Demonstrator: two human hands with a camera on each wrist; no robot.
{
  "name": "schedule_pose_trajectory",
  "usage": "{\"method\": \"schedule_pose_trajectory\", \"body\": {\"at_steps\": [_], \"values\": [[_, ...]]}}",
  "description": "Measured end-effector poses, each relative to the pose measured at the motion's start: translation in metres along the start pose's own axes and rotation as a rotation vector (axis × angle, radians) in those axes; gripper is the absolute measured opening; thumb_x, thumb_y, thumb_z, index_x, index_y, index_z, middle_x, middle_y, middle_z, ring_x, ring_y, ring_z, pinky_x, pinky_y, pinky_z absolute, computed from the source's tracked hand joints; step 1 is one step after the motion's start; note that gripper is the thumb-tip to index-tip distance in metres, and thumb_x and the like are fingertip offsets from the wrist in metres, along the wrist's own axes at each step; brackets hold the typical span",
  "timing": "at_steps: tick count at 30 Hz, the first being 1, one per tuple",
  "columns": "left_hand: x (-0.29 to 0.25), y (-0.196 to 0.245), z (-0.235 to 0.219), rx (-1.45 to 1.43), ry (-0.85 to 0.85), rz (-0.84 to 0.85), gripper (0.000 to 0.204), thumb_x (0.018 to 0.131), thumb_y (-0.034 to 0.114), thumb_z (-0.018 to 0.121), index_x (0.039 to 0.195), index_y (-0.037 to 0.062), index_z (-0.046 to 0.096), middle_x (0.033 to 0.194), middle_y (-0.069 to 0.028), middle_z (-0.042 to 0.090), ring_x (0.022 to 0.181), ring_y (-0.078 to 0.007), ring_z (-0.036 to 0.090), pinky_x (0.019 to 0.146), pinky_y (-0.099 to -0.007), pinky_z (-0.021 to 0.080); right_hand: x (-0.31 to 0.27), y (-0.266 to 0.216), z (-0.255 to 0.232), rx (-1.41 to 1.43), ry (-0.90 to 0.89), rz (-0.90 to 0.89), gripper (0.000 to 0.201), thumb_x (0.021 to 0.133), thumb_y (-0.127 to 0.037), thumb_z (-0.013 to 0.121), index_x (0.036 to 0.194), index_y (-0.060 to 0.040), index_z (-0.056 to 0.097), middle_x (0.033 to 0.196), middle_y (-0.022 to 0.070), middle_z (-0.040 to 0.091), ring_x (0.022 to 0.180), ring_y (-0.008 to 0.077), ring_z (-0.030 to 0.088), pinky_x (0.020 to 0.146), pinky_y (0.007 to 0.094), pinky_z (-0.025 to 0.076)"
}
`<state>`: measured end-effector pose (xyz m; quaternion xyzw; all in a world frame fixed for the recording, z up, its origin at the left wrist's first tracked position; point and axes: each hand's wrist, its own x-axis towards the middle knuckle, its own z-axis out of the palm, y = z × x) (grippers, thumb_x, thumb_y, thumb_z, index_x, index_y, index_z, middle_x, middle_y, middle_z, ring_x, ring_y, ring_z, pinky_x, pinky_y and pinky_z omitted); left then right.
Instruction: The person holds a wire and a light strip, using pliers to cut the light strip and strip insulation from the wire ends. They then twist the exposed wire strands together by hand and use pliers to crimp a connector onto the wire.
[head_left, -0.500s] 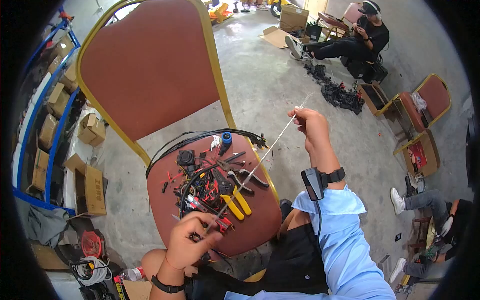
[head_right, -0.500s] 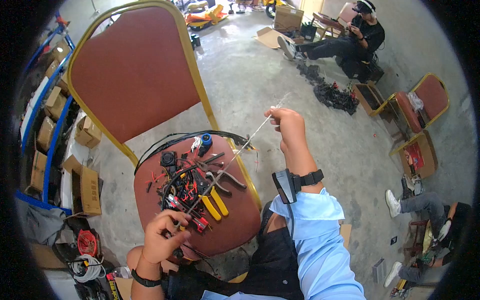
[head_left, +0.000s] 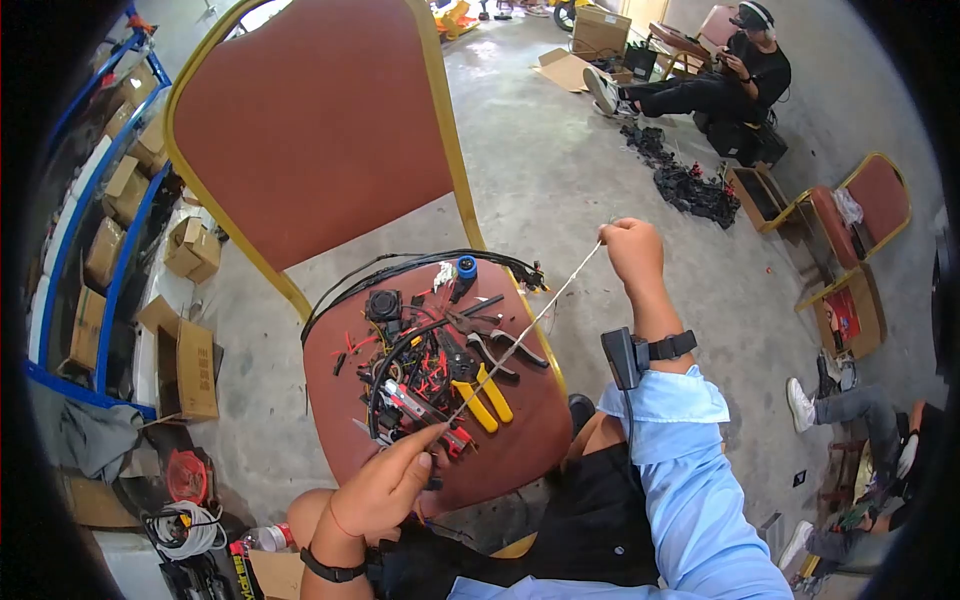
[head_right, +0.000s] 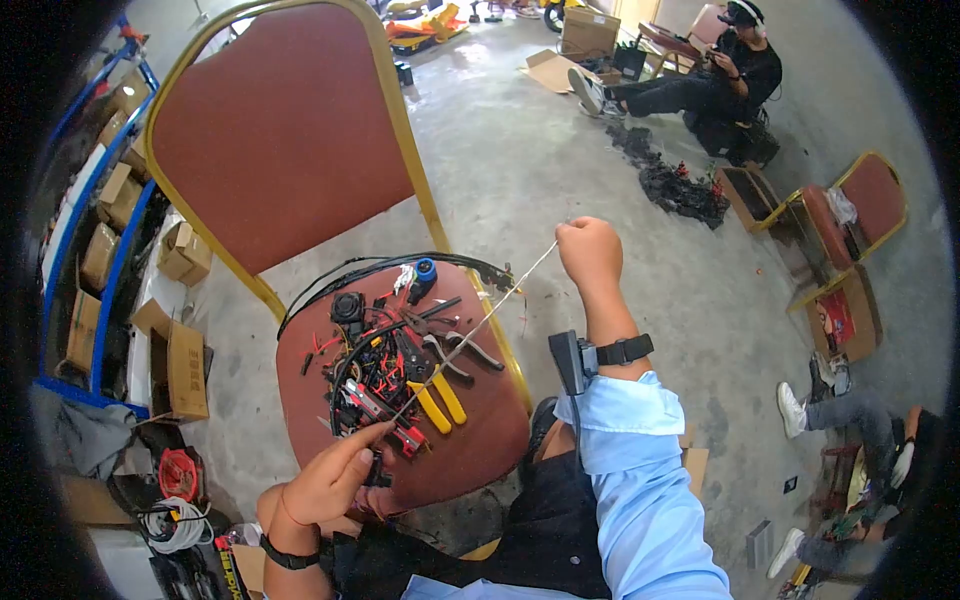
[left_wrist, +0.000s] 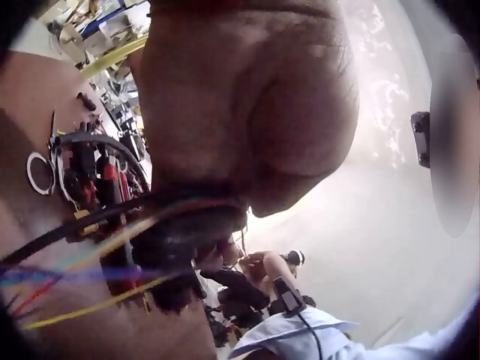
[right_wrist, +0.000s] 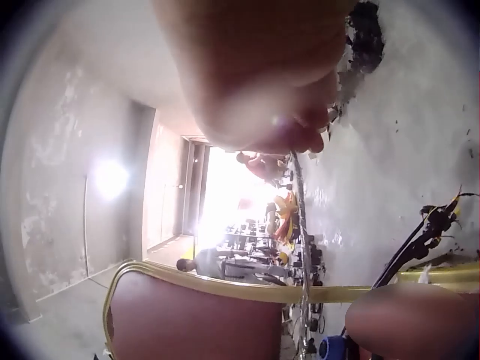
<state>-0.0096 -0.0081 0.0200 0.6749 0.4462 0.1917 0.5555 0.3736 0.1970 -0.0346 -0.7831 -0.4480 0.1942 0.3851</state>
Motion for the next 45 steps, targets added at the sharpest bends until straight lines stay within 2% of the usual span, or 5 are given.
{"method": "schedule_pose_trajectory", "body": {"at_steps": [8,20,26,33,45], "values": [[0.005,0.005,0.003,-0.253,-0.274,-0.216,0.053,0.089,0.008,0.075,0.138,0.0027,0.055,0.107,-0.0101,0.066,0.099,-0.0178,0.063,0.086,-0.0309,0.051,-0.007,-0.014,-0.007,0.510,-0.104,0.006,0.021,0.084,-0.017,0.066,0.079,0.0012,0.075,0.078,0.0079,0.071,0.074,0.0168,0.060,0.071,0.0305,0.047],[0.023,-0.011,0.031,0.248,0.344,0.127,0.022,0.075,0.017,0.087,0.082,0.0021,0.073,0.086,-0.0071,0.056,0.076,-0.0192,0.055,0.069,-0.0312,0.047,-0.006,-0.013,-0.009,0.623,-0.059,0.025,0.020,0.085,-0.013,0.065,0.079,0.0028,0.074,0.078,0.0089,0.071,0.075,0.0165,0.061,0.073,0.0301,0.047],[0.030,-0.008,0.028,0.314,0.359,0.454,0.014,0.082,0.010,0.079,0.087,0.0012,0.070,0.099,-0.0107,0.068,0.095,-0.0236,0.066,0.082,-0.0359,0.053,-0.006,-0.007,-0.007,0.610,-0.079,0.026,0.020,0.084,-0.013,0.065,0.076,0.0026,0.074,0.077,0.0089,0.071,0.074,0.0162,0.062,0.071,0.0300,0.047],[0.020,-0.014,0.029,-0.283,-0.001,-0.148,0.034,0.097,0.014,0.066,0.126,-0.0032,0.060,0.110,-0.0123,0.070,0.095,-0.0184,0.067,0.086,-0.0351,0.053,-0.002,-0.003,-0.007,0.600,-0.078,0.031,0.021,0.086,-0.016,0.065,0.079,0.0019,0.074,0.079,0.0085,0.071,0.077,0.0164,0.062,0.073,0.0295,0.047],[0.016,-0.010,0.014,-0.647,-0.096,-0.104,0.044,0.103,0.018,0.055,0.140,-0.0045,0.050,0.114,-0.0149,0.067,0.108,-0.0238,0.065,0.097,-0.0356,0.048,0.001,-0.002,-0.006,0.582,-0.065,0.038,0.021,0.086,-0.020,0.066,0.079,-0.0012,0.074,0.081,0.0072,0.070,0.078,0.0172,0.058,0.072,0.0300,0.044]]}}
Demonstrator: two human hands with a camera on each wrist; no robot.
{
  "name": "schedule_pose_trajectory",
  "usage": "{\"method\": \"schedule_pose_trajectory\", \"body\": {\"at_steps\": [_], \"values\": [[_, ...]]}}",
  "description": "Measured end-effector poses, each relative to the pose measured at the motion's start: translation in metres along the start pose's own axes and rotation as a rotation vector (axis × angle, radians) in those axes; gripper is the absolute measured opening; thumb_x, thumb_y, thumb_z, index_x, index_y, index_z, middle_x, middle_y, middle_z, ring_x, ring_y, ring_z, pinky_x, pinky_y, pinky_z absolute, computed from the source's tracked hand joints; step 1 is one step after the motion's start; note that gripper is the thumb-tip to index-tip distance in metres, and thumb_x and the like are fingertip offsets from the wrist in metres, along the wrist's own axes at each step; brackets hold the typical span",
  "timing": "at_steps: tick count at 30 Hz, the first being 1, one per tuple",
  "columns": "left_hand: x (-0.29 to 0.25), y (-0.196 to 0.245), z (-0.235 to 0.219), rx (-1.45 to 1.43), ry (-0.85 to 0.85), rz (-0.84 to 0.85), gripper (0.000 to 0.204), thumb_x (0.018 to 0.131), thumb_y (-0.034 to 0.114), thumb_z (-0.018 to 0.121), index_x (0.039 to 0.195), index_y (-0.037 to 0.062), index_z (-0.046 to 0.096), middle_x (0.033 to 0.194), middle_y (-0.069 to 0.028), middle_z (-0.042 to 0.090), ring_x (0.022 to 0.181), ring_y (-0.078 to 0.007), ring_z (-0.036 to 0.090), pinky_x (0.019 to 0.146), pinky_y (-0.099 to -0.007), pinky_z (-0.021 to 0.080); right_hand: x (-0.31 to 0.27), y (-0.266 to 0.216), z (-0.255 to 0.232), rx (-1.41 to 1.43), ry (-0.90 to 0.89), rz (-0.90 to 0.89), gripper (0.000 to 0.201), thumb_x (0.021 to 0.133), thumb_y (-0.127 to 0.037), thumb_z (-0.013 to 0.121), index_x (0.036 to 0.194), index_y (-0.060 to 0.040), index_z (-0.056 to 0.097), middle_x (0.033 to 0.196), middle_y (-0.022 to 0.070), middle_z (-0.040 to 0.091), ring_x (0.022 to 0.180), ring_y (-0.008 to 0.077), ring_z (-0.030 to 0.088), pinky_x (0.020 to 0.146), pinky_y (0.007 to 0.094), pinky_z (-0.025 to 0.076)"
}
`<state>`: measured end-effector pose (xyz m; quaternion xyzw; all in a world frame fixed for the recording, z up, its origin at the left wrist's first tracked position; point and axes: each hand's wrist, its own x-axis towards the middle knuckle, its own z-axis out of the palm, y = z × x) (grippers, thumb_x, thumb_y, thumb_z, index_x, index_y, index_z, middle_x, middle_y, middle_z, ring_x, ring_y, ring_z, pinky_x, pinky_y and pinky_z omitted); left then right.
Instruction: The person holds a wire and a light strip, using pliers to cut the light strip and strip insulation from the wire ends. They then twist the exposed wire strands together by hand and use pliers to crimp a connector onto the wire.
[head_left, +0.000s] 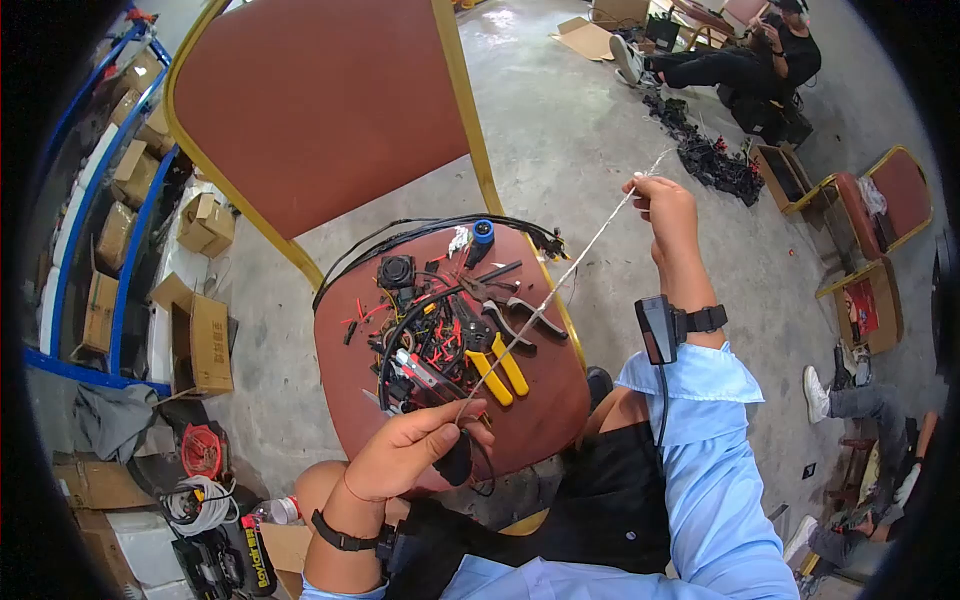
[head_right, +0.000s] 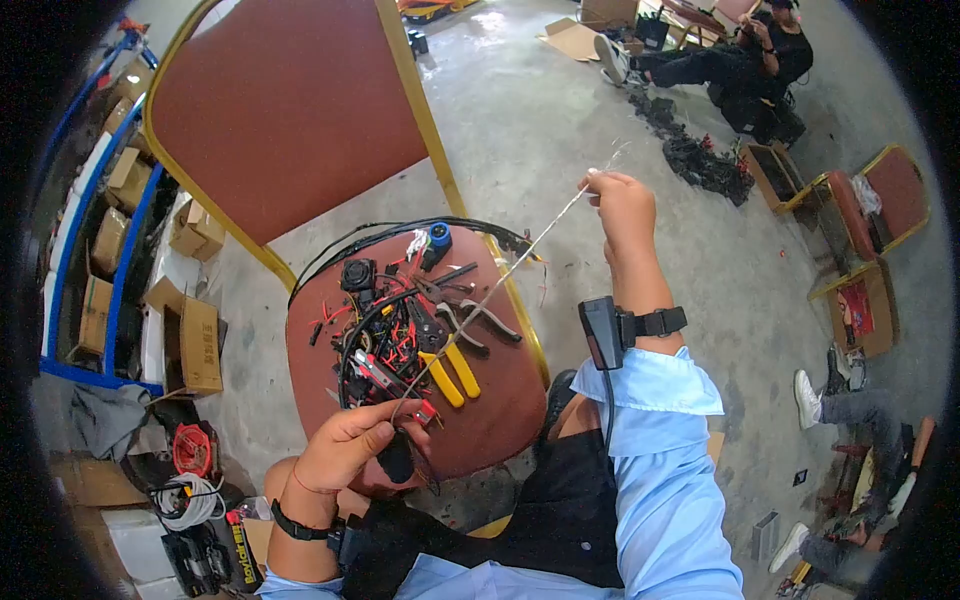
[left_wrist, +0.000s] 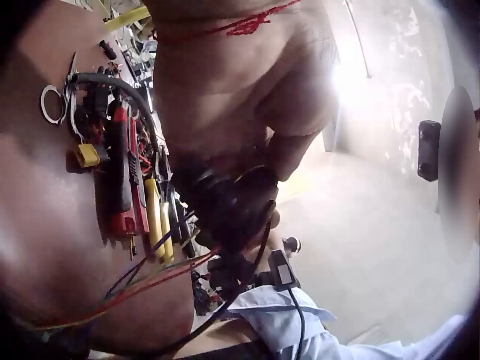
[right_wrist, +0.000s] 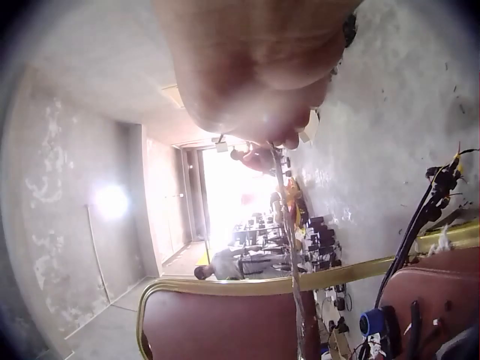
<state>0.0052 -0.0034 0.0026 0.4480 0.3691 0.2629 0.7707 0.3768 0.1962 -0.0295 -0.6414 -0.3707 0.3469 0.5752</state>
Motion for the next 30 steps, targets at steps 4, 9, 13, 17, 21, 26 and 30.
{"method": "schedule_pose_trajectory", "body": {"at_steps": [4,9,13,17,21,26,30], "values": [[-0.0023,0.0029,-0.0004,0.088,0.014,0.001,0.040,0.103,0.015,0.055,0.139,-0.0028,0.051,0.120,-0.0124,0.067,0.113,-0.0199,0.062,0.096,-0.0325,0.049,-0.0029,-0.0041,0.0011,-0.015,-0.007,0.011,0.022,0.086,-0.022,0.066,0.081,-0.0019,0.075,0.082,0.0069,0.071,0.079,0.0171,0.058,0.073,0.0300,0.043],[-0.0038,0.0030,-0.0008,0.048,0.052,-0.037,0.039,0.101,0.010,0.057,0.138,-0.0013,0.051,0.122,-0.0108,0.067,0.116,-0.0168,0.061,0.096,-0.0302,0.049,-0.0035,-0.0049,0.0029,-0.039,-0.008,0.010,0.022,0.087,-0.022,0.066,0.082,-0.0025,0.075,0.083,0.0062,0.072,0.079,0.0170,0.058,0.074,0.0307,0.043],[-0.0023,0.0002,0.0000,0.009,0.042,0.027,0.041,0.100,0.007,0.059,0.140,0.0002,0.051,0.122,-0.0105,0.066,0.115,-0.0159,0.061,0.094,-0.0294,0.050,-0.0046,-0.0065,0.0040,-0.040,-0.001,0.015,0.021,0.088,-0.021,0.066,0.082,-0.0028,0.075,0.083,0.0058,0.072,0.079,0.0167,0.058,0.074,0.0306,0.043],[-0.0029,0.0002,-0.0015,-0.037,0.051,-0.031,0.047,0.099,0.006,0.060,0.144,0.0016,0.048,0.122,-0.0110,0.066,0.114,-0.0155,0.060,0.093,-0.0282,0.050,-0.0057,-0.0085,0.0043,-0.028,0.009,0.018,0.021,0.088,-0.021,0.066,0.082,-0.0029,0.075,0.083,0.0052,0.072,0.079,0.0160,0.058,0.073,0.0301,0.043],[-0.0032,-0.0008,-0.0041,-0.022,0.049,-0.028,0.050,0.099,0.005,0.061,0.146,0.0013,0.047,0.122,-0.0110,0.066,0.113,-0.0145,0.060,0.092,-0.0276,0.050,-0.0049,-0.0075,0.0034,-0.044,0.004,0.015,0.021,0.088,-0.021,0.066,0.081,-0.0029,0.074,0.083,0.0048,0.071,0.078,0.0154,0.057,0.072,0.0294,0.043],[-0.0008,0.0010,-0.0005,0.036,0.114,0.009,0.049,0.093,-0.004,0.064,0.139,-0.0066,0.051,0.121,-0.0177,0.066,0.116,-0.0219,0.062,0.096,-0.0351,0.051,-0.0036,-0.0053,0.0026,-0.047,0.005,0.009,0.021,0.087,-0.022,0.067,0.081,-0.0028,0.074,0.082,0.0050,0.071,0.077,0.0148,0.057,0.071,0.0289,0.043],[0.0019,-0.0022,0.0051,0.237,0.227,0.005,0.051,0.086,0.000,0.074,0.135,-0.0021,0.057,0.113,-0.0112,0.071,0.106,-0.0177,0.066,0.088,-0.0313,0.054,-0.0042,-0.0060,0.0035,-0.029,0.031,0.012,0.021,0.087,-0.022,0.068,0.081,-0.0033,0.075,0.081,0.0050,0.071,0.076,0.0143,0.057,0.070,0.0285,0.042]]}}
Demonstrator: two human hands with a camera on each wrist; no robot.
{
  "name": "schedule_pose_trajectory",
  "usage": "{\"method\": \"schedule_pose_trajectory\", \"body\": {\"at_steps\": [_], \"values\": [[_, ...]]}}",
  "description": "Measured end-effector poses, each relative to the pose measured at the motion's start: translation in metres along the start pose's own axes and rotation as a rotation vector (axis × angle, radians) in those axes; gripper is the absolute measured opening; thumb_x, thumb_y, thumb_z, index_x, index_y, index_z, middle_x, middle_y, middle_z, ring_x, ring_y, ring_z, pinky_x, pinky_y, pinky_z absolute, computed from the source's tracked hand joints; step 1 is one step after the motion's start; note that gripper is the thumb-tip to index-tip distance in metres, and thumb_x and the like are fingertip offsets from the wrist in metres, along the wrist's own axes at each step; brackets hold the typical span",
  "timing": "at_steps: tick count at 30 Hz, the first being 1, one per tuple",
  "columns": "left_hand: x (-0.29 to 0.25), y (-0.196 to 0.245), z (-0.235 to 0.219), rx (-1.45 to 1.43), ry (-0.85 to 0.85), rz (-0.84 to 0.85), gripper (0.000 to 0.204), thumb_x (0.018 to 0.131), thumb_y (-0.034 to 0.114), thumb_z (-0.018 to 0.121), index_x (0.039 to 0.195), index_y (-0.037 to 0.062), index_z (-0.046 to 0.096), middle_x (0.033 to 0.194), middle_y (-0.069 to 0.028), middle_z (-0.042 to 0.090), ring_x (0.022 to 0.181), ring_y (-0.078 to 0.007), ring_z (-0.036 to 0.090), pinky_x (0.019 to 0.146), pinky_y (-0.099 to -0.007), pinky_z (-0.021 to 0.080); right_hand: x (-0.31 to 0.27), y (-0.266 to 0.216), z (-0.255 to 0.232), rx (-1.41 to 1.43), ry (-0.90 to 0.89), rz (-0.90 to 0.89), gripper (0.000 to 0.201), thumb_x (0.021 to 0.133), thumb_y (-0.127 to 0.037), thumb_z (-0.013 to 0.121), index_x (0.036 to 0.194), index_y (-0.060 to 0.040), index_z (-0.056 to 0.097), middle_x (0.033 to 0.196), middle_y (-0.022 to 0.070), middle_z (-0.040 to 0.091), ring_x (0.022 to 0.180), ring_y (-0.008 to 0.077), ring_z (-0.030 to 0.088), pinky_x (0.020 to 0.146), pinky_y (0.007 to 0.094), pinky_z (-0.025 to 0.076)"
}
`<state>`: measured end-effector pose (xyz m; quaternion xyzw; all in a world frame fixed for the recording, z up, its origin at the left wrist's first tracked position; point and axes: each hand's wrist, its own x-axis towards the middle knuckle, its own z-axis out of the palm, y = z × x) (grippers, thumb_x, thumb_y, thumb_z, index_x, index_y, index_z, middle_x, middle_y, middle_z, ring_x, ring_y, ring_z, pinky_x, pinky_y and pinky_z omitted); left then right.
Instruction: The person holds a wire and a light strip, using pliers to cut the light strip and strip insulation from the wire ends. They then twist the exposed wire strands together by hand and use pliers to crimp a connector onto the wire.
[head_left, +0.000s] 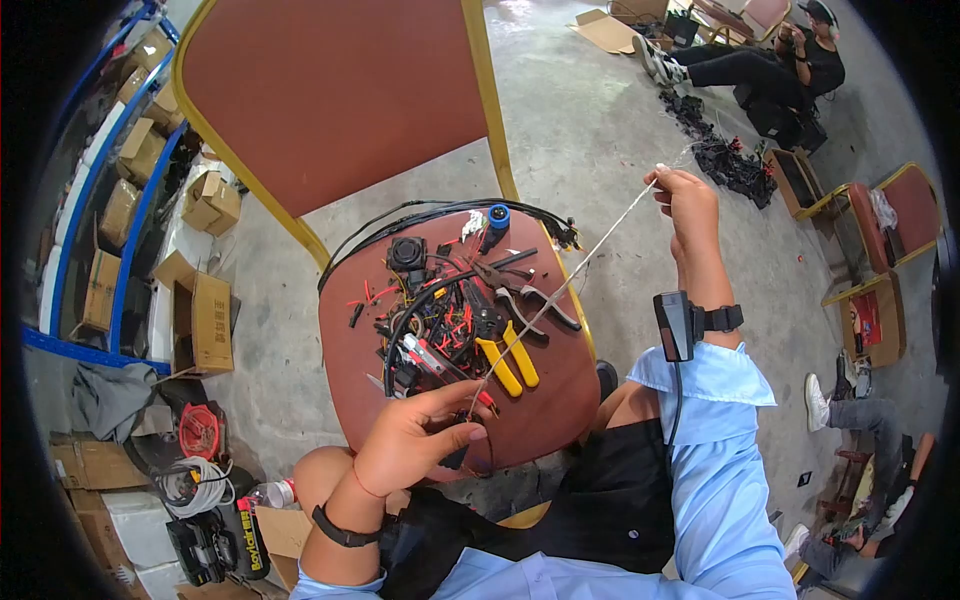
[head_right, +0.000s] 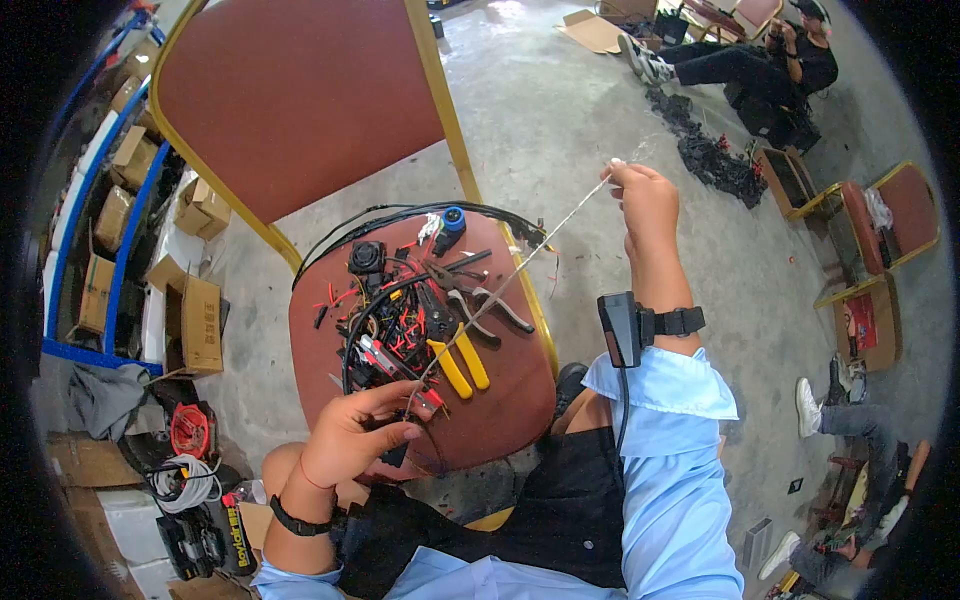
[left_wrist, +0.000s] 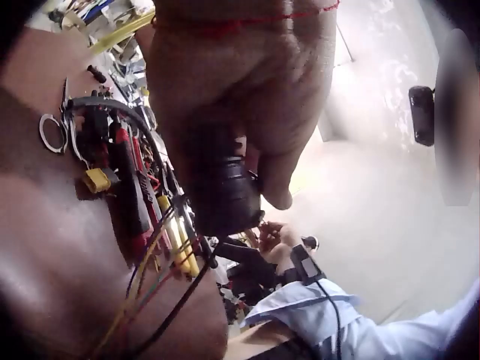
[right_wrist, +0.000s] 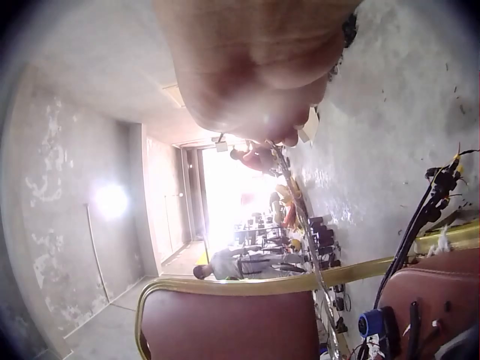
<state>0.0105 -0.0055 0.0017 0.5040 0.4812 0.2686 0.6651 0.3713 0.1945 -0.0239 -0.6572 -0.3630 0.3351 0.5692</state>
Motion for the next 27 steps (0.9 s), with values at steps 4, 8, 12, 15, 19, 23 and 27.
{"method": "schedule_pose_trajectory", "body": {"at_steps": [4,8,12,15,19,23,27], "values": [[0.001,0.008,0.009,0.389,0.158,0.024,0.047,0.081,0.007,0.082,0.124,0.0025,0.066,0.100,-0.0071,0.074,0.090,-0.0132,0.069,0.077,-0.0285,0.055,0.000,-0.001,-0.001,0.029,-0.012,-0.001,0.020,0.087,-0.021,0.068,0.080,-0.0037,0.075,0.081,0.0048,0.071,0.075,0.0139,0.056,0.069,0.0281,0.042],[0.002,0.003,0.008,0.588,0.263,0.147,0.038,0.081,0.011,0.083,0.115,0.0026,0.070,0.095,-0.0090,0.072,0.086,-0.0130,0.066,0.076,-0.0285,0.053,-0.003,-0.004,0.001,0.034,-0.022,-0.012,0.019,0.087,-0.020,0.067,0.080,-0.0036,0.075,0.080,0.0042,0.070,0.075,0.0137,0.056,0.070,0.0283,0.042],[0.004,0.000,0.002,0.699,0.258,0.247,0.025,0.084,0.015,0.080,0.104,0.0027,0.071,0.096,-0.0087,0.068,0.090,-0.0167,0.063,0.084,-0.0308,0.050,-0.001,-0.001,0.001,0.072,-0.059,0.012,0.019,0.086,-0.020,0.067,0.079,-0.0040,0.075,0.080,0.0035,0.070,0.075,0.0134,0.057,0.070,0.0285,0.042],[0.006,-0.011,-0.006,0.587,0.197,0.260,0.020,0.089,0.017,0.076,0.100,0.0016,0.069,0.098,-0.0085,0.066,0.095,-0.0190,0.062,0.089,-0.0327,0.048,-0.002,-0.001,0.000,0.095,-0.060,0.033,0.019,0.086,-0.020,0.067,0.079,-0.0045,0.075,0.080,0.0032,0.069,0.075,0.0130,0.056,0.070,0.0285,0.042],[0.004,-0.004,-0.010,0.199,0.036,0.123,0.023,0.098,0.021,0.063,0.103,-0.0016,0.065,0.103,-0.0101,0.066,0.100,-0.0205,0.062,0.092,-0.0344,0.048,0.002,0.004,-0.001,0.106,-0.059,0.078,0.019,0.086,-0.020,0.067,0.080,-0.0047,0.075,0.080,0.0031,0.069,0.074,0.0123,0.056,0.070,0.0281,0.042],[-0.003,0.000,-0.024,-0.169,-0.184,0.005,0.035,0.107,0.029,0.046,0.115,-0.0021,0.059,0.109,-0.0091,0.066,0.095,-0.0157,0.062,0.087,-0.0327,0.050,0.004,0.006,0.000,0.121,-0.058,0.097,0.019,0.087,-0.020,0.067,0.081,-0.0043,0.076,0.080,0.0032,0.069,0.074,0.0119,0.056,0.070,0.0277,0.042],[-0.012,0.008,-0.021,-0.217,-0.269,0.048,0.034,0.107,0.024,0.040,0.123,-0.0020,0.056,0.111,-0.0096,0.066,0.087,-0.0111,0.060,0.072,-0.0255,0.050,-0.001,0.000,0.001,0.123,-0.065,0.082,0.020,0.087,-0.020,0.067,0.080,-0.0039,0.075,0.079,0.0030,0.069,0.074,0.0118,0.055,0.069,0.0277,0.041]]}}
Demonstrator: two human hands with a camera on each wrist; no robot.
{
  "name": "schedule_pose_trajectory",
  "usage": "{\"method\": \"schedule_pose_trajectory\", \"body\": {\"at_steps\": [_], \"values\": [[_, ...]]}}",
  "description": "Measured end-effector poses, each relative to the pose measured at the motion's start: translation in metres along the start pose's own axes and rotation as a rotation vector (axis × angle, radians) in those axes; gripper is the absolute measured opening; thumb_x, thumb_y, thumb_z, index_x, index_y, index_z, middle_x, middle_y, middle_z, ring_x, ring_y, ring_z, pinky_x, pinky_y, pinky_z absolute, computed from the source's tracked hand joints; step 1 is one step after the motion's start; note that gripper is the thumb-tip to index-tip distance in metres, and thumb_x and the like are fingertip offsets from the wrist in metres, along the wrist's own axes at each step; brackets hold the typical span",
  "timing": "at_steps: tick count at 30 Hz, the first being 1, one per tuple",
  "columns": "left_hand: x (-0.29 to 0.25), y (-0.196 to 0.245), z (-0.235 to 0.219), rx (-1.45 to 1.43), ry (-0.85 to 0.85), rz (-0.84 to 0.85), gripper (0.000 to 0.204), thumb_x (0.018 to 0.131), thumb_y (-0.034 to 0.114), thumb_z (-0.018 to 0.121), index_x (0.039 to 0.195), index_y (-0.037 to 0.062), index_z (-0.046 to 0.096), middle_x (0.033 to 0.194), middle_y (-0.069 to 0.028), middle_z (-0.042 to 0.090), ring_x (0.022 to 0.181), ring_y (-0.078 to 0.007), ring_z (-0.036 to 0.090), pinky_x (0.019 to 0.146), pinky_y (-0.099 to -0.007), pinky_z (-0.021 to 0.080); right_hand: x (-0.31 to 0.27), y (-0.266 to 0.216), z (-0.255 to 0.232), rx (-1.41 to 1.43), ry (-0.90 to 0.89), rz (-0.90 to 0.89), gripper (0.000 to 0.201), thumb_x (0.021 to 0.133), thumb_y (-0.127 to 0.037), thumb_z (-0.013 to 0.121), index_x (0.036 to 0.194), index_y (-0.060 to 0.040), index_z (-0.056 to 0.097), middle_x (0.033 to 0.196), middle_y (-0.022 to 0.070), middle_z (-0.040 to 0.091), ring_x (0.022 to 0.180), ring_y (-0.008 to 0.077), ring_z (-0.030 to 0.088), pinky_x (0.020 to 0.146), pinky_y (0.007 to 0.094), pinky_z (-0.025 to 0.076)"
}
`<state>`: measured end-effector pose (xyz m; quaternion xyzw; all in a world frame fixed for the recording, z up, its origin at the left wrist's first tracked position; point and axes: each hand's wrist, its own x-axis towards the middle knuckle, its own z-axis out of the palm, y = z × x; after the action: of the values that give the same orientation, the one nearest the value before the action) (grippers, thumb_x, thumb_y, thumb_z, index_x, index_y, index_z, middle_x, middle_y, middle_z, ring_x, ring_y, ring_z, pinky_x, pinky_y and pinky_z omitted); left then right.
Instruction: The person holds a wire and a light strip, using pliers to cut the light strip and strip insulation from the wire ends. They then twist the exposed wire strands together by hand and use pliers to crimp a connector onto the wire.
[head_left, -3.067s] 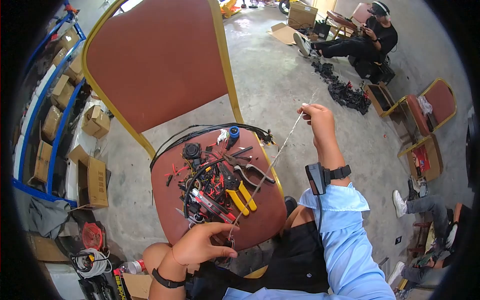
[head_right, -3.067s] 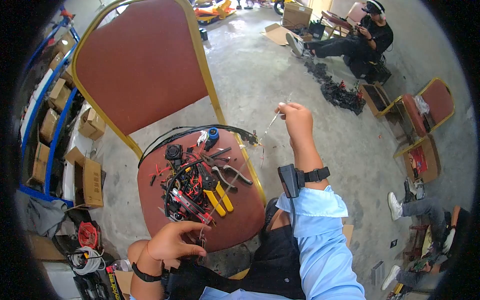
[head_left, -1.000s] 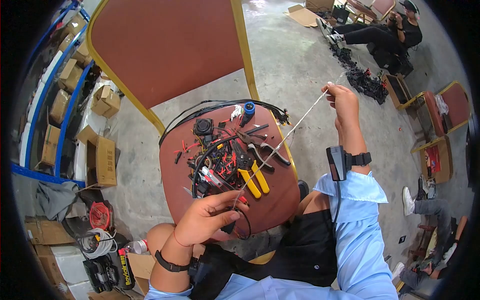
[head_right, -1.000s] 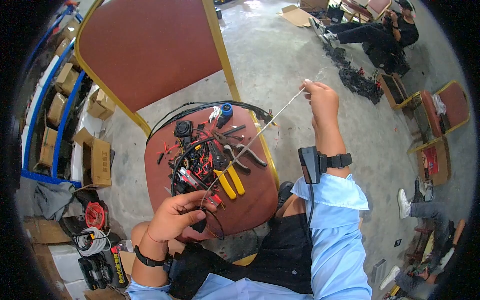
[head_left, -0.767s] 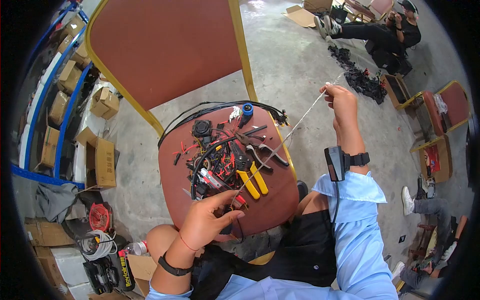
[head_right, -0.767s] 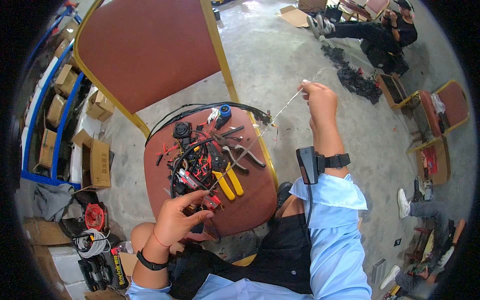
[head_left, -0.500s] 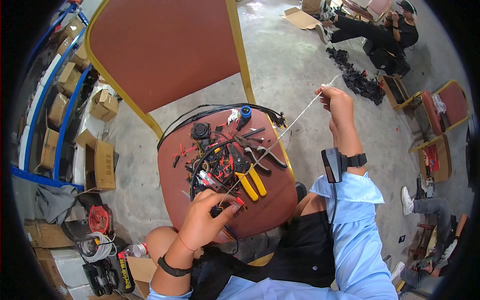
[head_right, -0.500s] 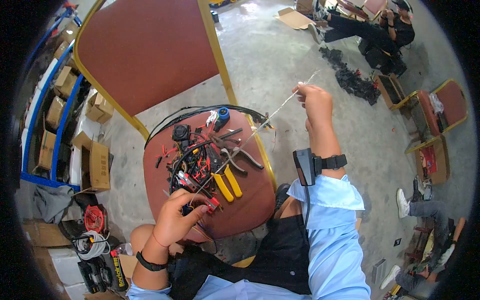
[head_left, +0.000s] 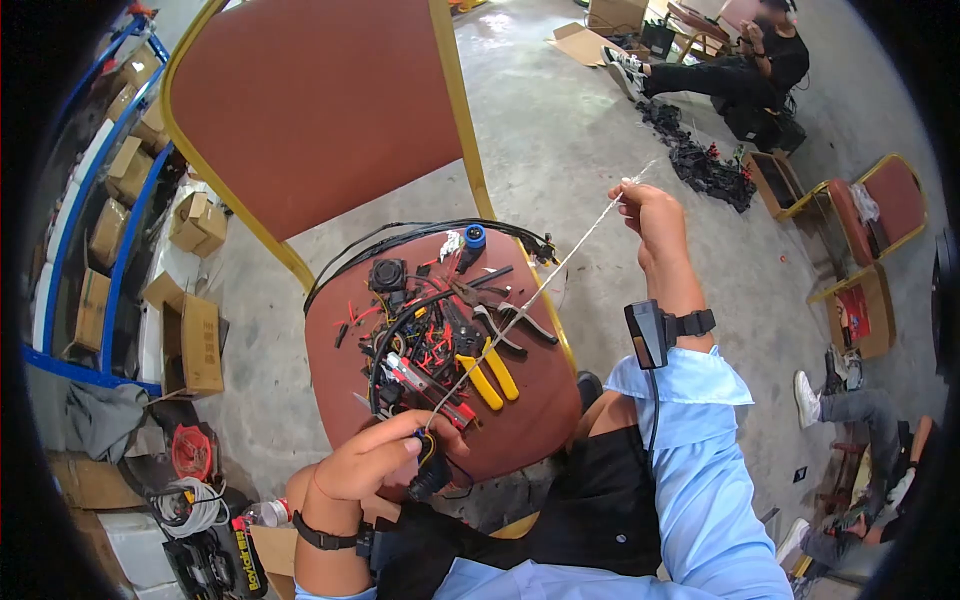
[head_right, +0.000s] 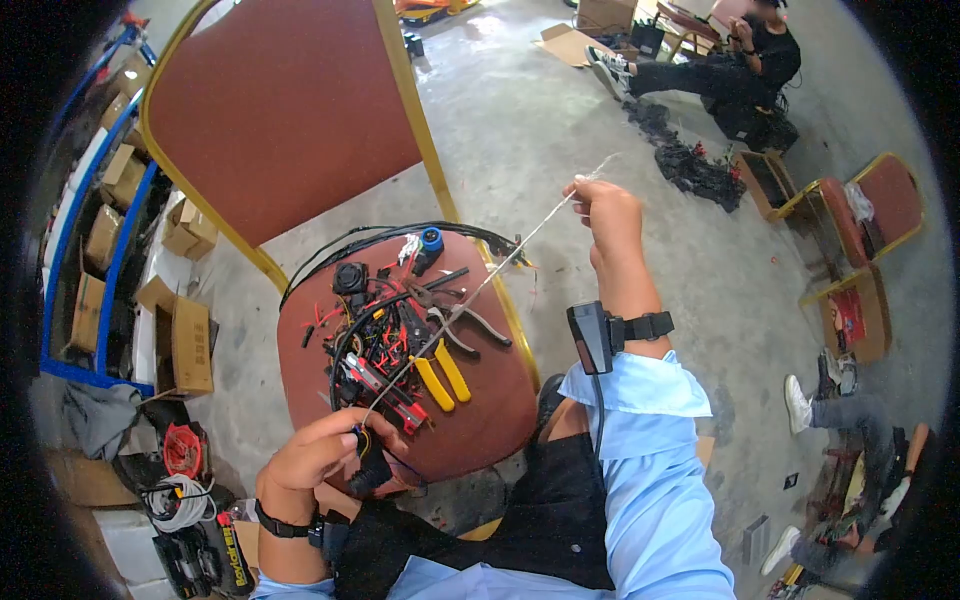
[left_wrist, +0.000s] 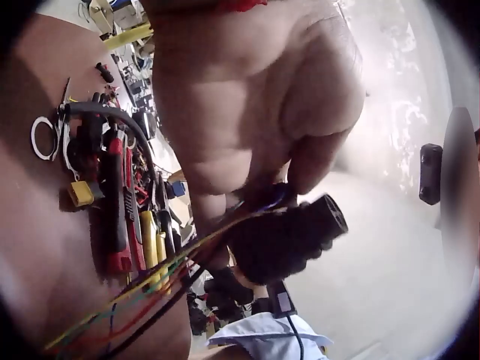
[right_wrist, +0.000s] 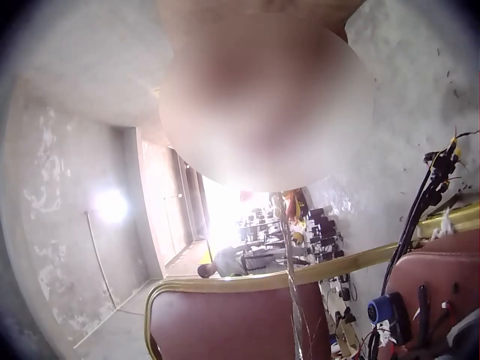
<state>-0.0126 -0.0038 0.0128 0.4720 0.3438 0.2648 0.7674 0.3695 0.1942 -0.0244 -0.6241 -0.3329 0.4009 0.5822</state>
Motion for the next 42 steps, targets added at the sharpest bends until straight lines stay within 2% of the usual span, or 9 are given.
{"method": "schedule_pose_trajectory", "body": {"at_steps": [6,12,18,24,30,33,36,39,42], "values": [[-0.001,0.015,0.003,-0.013,0.009,-0.363,0.031,0.094,0.010,0.065,0.123,-0.0004,0.057,0.118,-0.0139,0.065,0.104,-0.0173,0.063,0.089,-0.0321,0.051,-0.003,-0.003,0.000,-0.007,0.002,-0.005,0.020,0.088,-0.020,0.066,0.079,-0.0042,0.075,0.078,0.0027,0.069,0.073,0.0115,0.055,0.068,0.0276,0.041],[0.016,-0.019,-0.007,0.320,0.010,0.176,0.017,0.090,-0.003,0.066,0.100,0.0019,0.054,0.118,-0.0132,0.061,0.099,-0.0174,0.066,0.083,-0.0317,0.056,-0.001,-0.001,0.000,-0.012,0.000,-0.015,0.019,0.087,-0.020,0.066,0.080,-0.0045,0.075,0.080,0.0031,0.071,0.073,0.0113,0.055,0.068,0.0275,0.041],[0.013,-0.012,0.005,0.010,0.183,-0.152,0.017,0.091,-0.004,0.059,0.095,0.0050,0.044,0.111,-0.0158,0.063,0.092,-0.0210,0.067,0.078,-0.0322,0.055,-0.002,-0.003,0.000,-0.006,0.010,-0.025,0.019,0.087,-0.020,0.066,0.080,-0.0051,0.075,0.081,0.0034,0.072,0.073,0.0111,0.056,0.068,0.0274,0.041],[0.018,-0.008,0.009,0.150,0.076,-0.322,0.022,0.097,0.001,0.053,0.119,0.0002,0.052,0.101,-0.0125,0.069,0.091,-0.0160,0.066,0.081,-0.0311,0.053,-0.003,-0.004,0.000,-0.013,0.002,-0.030,0.019,0.088,-0.019,0.066,0.079,-0.0051,0.075,0.079,0.0026,0.071,0.072,0.0109,0.055,0.068,0.0270,0.041],[0.016,-0.018,0.009,0.107,0.021,-0.174,0.020,0.102,0.010,0.056,0.119,0.0015,0.056,0.095,-0.0062,0.067,0.079,-0.0094,0.060,0.071,-0.0262,0.051,-0.002,-0.002,0.000,-0.035,-0.004,-0.019,0.019,0.088,-0.020,0.065,0.079,-0.0051,0.075,0.079,0.0030,0.071,0.073,0.0109,0.055,0.068,0.0268,0.041],[0.014,-0.004,0.009,0.167,0.045,-0.368,0.018,0.102,0.012,0.056,0.116,0.0013,0.059,0.087,-0.0031,0.063,0.080,-0.0096,0.059,0.072,-0.0263,0.050,-0.002,-0.003,0.001,-0.046,-0.007,-0.015,0.020,0.089,-0.021,0.065,0.081,-0.0062,0.075,0.081,0.0020,0.071,0.074,0.0101,0.055,0.070,0.0266,0.041],[0.011,-0.010,0.002,0.151,0.074,-0.287,0.018,0.103,0.013,0.056,0.116,0.0016,0.060,0.085,-0.0018,0.059,0.083,-0.0093,0.057,0.073,-0.0262,0.049,0.002,0.002,-0.002,-0.061,-0.021,-0.007,0.021,0.091,-0.025,0.065,0.085,-0.0088,0.076,0.084,-0.0003,0.072,0.075,0.0085,0.056,0.073,0.0260,0.041],[0.008,-0.013,-0.006,-0.217,0.083,-0.227,0.021,0.103,0.015,0.055,0.120,0.0027,0.060,0.091,-0.0029,0.060,0.085,-0.0093,0.057,0.074,-0.0254,0.049,0.003,0.003,-0.002,-0.051,-0.014,-0.009,0.020,0.091,-0.025,0.065,0.085,-0.0089,0.076,0.084,-0.0004,0.071,0.075,0.0083,0.056,0.073,0.0258,0.041],[0.010,-0.010,-0.001,-0.161,0.098,-0.153,0.026,0.104,0.017,0.055,0.126,0.0031,0.059,0.096,-0.0030,0.059,0.091,-0.0103,0.057,0.076,-0.0244,0.049,0.003,0.002,-0.004,-0.045,-0.007,-0.002,0.020,0.091,-0.025,0.065,0.084,-0.0090,0.076,0.084,-0.0005,0.071,0.076,0.0082,0.056,0.073,0.0257,0.041]]}}
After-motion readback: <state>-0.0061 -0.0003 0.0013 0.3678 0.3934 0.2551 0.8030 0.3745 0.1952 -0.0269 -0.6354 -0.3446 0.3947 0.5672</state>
